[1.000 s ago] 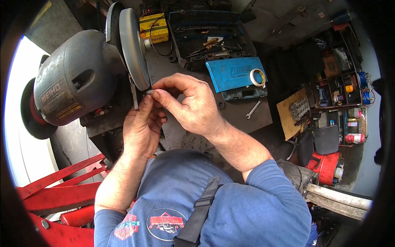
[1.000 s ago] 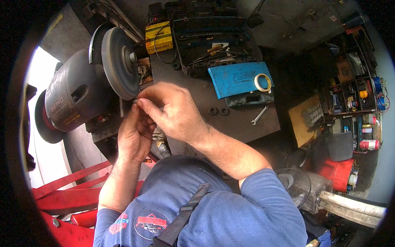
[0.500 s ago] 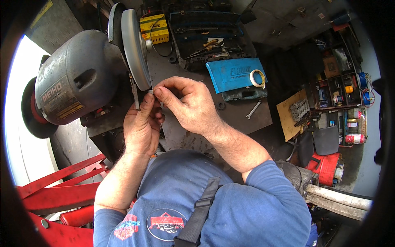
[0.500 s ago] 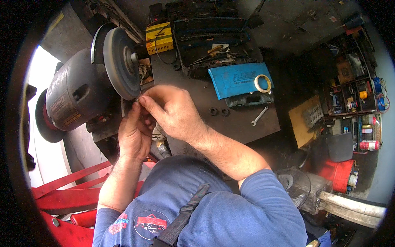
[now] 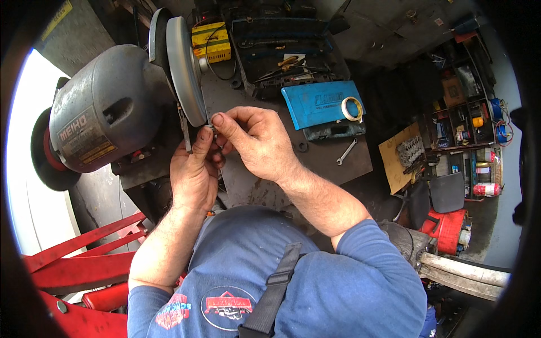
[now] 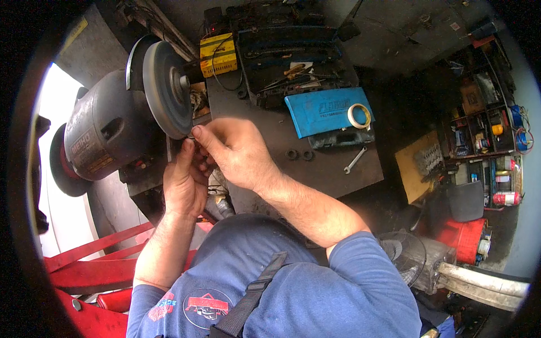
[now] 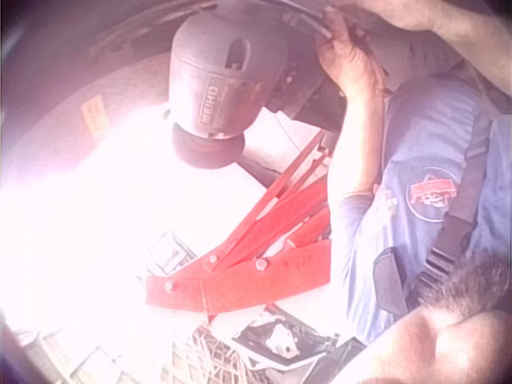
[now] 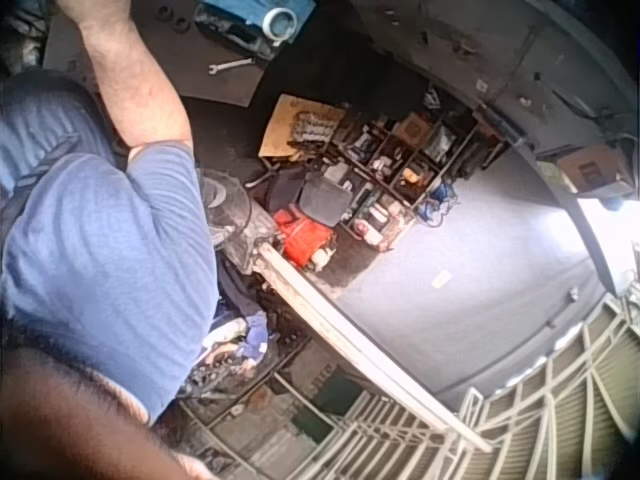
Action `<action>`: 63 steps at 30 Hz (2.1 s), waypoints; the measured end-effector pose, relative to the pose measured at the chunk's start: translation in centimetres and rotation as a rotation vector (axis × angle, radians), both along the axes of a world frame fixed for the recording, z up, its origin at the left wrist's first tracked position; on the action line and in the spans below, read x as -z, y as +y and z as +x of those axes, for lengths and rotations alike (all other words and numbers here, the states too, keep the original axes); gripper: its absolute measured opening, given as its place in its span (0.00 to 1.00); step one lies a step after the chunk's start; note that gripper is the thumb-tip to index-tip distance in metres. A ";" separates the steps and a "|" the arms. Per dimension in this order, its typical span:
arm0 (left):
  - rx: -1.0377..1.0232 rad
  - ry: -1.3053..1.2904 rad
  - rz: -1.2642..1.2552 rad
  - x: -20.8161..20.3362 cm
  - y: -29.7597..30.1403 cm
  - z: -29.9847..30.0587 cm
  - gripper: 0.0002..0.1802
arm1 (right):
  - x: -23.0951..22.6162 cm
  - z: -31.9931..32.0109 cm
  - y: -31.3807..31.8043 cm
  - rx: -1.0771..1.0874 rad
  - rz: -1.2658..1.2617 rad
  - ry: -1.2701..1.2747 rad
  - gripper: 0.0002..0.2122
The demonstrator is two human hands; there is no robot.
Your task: The person grinds small metal pins on a bench grinder, then fits them into a metal bracket. The person repeats the grinding process on another pin and places it into the bracket, then moves toward a red car and places the bracket on the engine bay.
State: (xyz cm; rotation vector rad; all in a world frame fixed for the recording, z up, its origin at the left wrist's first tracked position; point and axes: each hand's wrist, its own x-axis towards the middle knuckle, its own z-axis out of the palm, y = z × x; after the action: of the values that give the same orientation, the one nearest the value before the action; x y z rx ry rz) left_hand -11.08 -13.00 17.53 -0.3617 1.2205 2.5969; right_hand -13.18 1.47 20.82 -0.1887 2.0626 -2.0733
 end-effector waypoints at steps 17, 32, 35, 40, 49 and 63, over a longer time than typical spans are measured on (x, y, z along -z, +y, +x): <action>-0.042 0.068 0.198 -0.8 -0.2 2.7 0.14 | -0.6 2.5 1.2 -0.033 -0.003 0.386 0.09; -0.068 0.026 0.118 -0.4 -0.5 1.6 0.12 | -0.5 0.6 0.5 0.005 0.157 0.455 0.09; -0.054 0.008 0.112 -0.5 -0.5 1.5 0.12 | -0.6 0.8 0.3 0.034 0.170 0.459 0.08; -0.068 -0.004 0.123 -0.4 -0.3 1.2 0.14 | -0.4 0.6 0.3 -0.005 0.194 0.408 0.08; -0.073 -0.016 0.077 -0.4 0.0 0.7 0.15 | -0.2 0.1 0.3 -0.066 0.065 0.134 0.12; -0.054 -0.031 0.038 -0.2 0.0 0.5 0.16 | -0.1 -0.3 0.2 -0.088 0.119 0.020 0.18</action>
State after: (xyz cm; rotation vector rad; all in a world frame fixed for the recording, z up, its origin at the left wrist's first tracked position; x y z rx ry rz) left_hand -10.59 -12.99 17.73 -0.4323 1.1652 2.6457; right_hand -13.52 1.63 20.94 -0.2768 2.1412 -1.8996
